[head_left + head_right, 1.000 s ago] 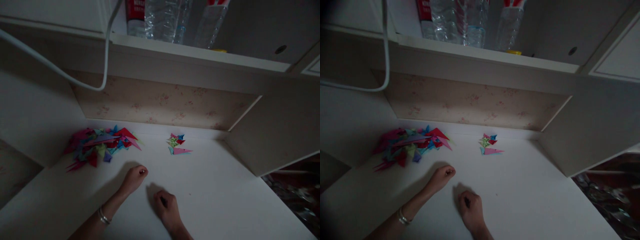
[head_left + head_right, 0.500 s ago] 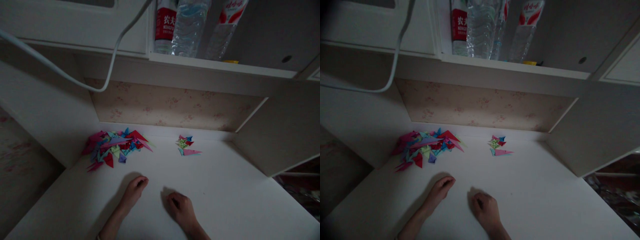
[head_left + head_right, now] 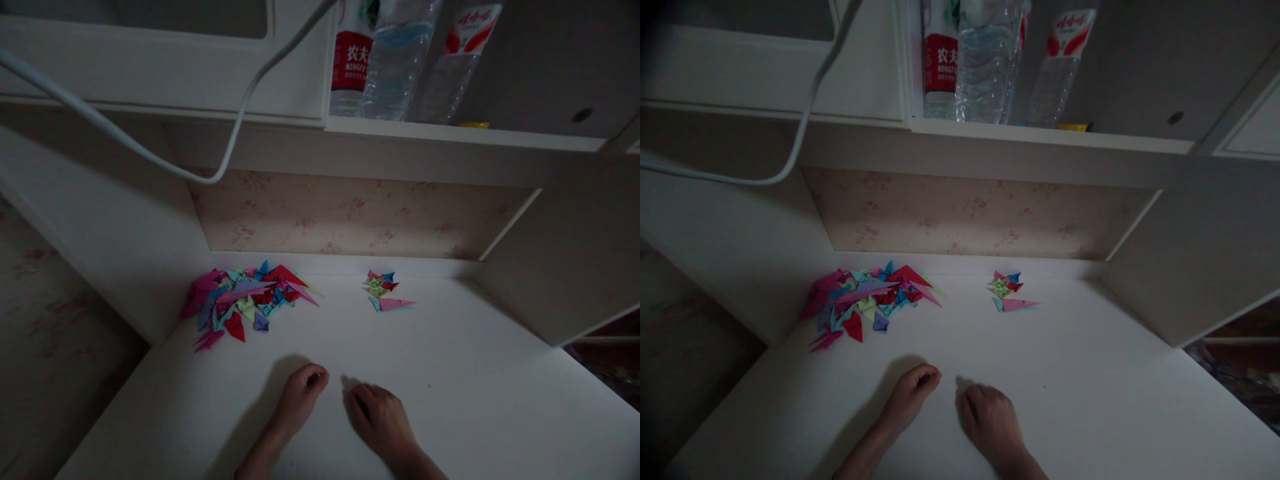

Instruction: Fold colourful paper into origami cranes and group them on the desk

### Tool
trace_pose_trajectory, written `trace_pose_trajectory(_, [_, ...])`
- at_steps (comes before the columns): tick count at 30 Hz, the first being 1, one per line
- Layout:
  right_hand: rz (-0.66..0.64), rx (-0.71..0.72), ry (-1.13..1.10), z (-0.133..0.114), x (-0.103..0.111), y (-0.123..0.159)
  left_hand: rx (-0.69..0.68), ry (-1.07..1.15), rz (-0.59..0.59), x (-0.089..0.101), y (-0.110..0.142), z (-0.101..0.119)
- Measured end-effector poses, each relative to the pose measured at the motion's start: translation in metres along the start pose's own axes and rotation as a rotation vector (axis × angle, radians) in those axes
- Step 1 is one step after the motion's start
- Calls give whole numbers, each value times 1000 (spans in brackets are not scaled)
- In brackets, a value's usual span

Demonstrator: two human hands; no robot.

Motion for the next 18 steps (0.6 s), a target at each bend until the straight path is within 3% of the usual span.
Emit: trace_pose_trajectory(18, [52, 3, 55, -2, -1, 3, -23, 0, 4, -1, 3, 0])
Point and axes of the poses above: each hand's wrist, its own y-axis away from the middle knuckle, its own x-axis out of the back of the hand, z = x × y, the point moved 3 cm from there along -y, towards the middle knuckle, and after that the axes turned 1 degree about -y, right-handed, at the moved point
